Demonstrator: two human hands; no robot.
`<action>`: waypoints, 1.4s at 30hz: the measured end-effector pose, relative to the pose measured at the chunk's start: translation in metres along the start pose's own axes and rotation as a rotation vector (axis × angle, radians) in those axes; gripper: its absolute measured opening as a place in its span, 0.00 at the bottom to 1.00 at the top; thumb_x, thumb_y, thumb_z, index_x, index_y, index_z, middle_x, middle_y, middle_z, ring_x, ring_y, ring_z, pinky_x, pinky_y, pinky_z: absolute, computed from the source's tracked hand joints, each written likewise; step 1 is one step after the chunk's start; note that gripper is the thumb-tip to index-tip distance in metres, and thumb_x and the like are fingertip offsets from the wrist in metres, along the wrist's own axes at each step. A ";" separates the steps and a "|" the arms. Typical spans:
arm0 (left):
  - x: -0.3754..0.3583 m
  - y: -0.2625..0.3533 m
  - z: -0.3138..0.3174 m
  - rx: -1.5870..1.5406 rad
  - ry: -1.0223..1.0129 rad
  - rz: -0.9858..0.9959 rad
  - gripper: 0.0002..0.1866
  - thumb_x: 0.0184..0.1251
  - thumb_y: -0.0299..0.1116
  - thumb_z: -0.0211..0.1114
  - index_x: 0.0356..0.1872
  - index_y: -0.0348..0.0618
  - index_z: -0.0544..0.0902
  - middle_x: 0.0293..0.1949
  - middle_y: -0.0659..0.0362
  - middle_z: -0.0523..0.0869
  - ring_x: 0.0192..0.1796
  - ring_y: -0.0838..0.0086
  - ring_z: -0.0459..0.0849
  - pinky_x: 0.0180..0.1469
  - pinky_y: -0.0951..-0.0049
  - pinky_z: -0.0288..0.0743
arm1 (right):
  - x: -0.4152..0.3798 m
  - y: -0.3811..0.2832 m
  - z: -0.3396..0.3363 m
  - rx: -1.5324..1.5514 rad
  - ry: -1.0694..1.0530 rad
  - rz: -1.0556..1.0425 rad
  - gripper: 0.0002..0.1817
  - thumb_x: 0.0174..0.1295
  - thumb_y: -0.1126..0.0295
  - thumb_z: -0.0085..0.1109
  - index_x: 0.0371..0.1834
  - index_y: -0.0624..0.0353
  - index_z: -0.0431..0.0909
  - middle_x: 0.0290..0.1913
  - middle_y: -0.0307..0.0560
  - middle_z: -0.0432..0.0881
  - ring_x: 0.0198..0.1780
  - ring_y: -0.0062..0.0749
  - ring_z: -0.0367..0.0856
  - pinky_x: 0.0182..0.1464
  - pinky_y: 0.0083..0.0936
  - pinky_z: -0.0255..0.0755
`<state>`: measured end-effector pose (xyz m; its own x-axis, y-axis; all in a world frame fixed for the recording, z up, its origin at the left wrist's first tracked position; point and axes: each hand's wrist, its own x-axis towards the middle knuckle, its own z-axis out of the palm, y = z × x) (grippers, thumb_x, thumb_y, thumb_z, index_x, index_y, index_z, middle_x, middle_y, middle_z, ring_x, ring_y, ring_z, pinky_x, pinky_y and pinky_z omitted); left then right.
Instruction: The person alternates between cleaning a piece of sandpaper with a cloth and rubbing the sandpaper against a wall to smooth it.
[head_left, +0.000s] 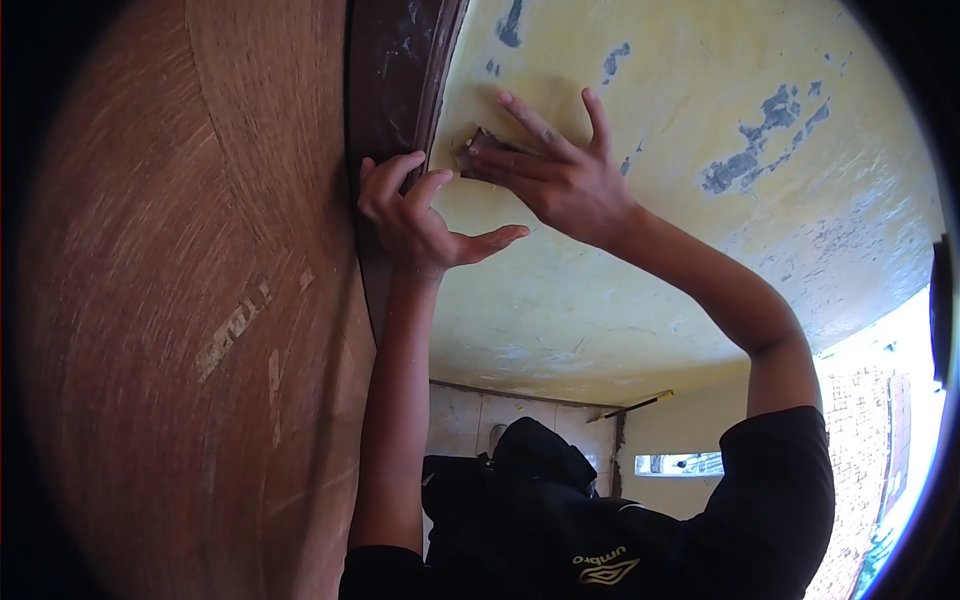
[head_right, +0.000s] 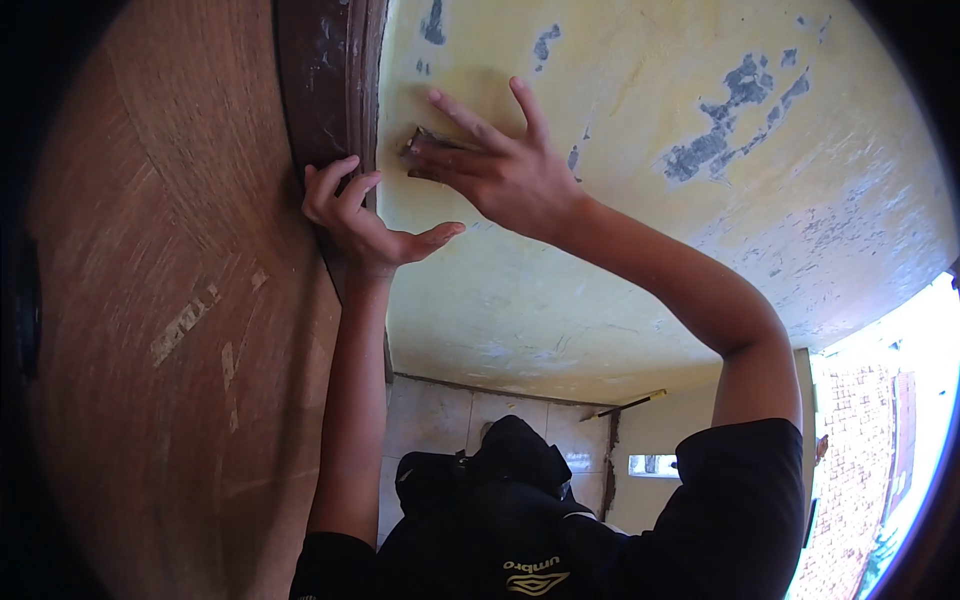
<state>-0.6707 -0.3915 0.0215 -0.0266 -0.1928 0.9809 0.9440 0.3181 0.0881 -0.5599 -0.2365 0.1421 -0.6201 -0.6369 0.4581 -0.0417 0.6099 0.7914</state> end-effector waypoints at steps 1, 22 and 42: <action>-0.001 0.001 -0.002 -0.001 -0.035 -0.014 0.53 0.49 0.83 0.77 0.58 0.46 0.74 0.62 0.51 0.74 0.68 0.55 0.68 0.77 0.32 0.58 | 0.004 0.012 -0.002 0.096 0.017 0.015 0.13 0.70 0.52 0.66 0.54 0.18 0.93 0.62 0.06 0.90 0.90 0.24 0.57 0.83 0.80 0.26; -0.003 0.000 -0.001 0.007 -0.072 -0.004 0.54 0.48 0.83 0.77 0.58 0.43 0.73 0.63 0.50 0.71 0.68 0.54 0.66 0.77 0.31 0.56 | 0.012 0.006 0.007 0.048 0.073 0.135 0.14 0.71 0.51 0.64 0.55 0.19 0.93 0.61 0.06 0.91 0.90 0.24 0.57 0.83 0.82 0.17; -0.001 -0.004 -0.002 0.021 -0.056 -0.010 0.49 0.54 0.85 0.71 0.56 0.47 0.76 0.61 0.52 0.73 0.67 0.57 0.67 0.78 0.35 0.58 | 0.000 0.028 -0.014 0.083 -0.009 0.017 0.13 0.72 0.50 0.62 0.53 0.16 0.93 0.64 0.03 0.88 0.91 0.25 0.52 0.85 0.81 0.23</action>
<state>-0.6740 -0.3941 0.0198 -0.0556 -0.1437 0.9881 0.9363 0.3363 0.1016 -0.5504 -0.2262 0.1697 -0.6284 -0.6220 0.4671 -0.0959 0.6579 0.7470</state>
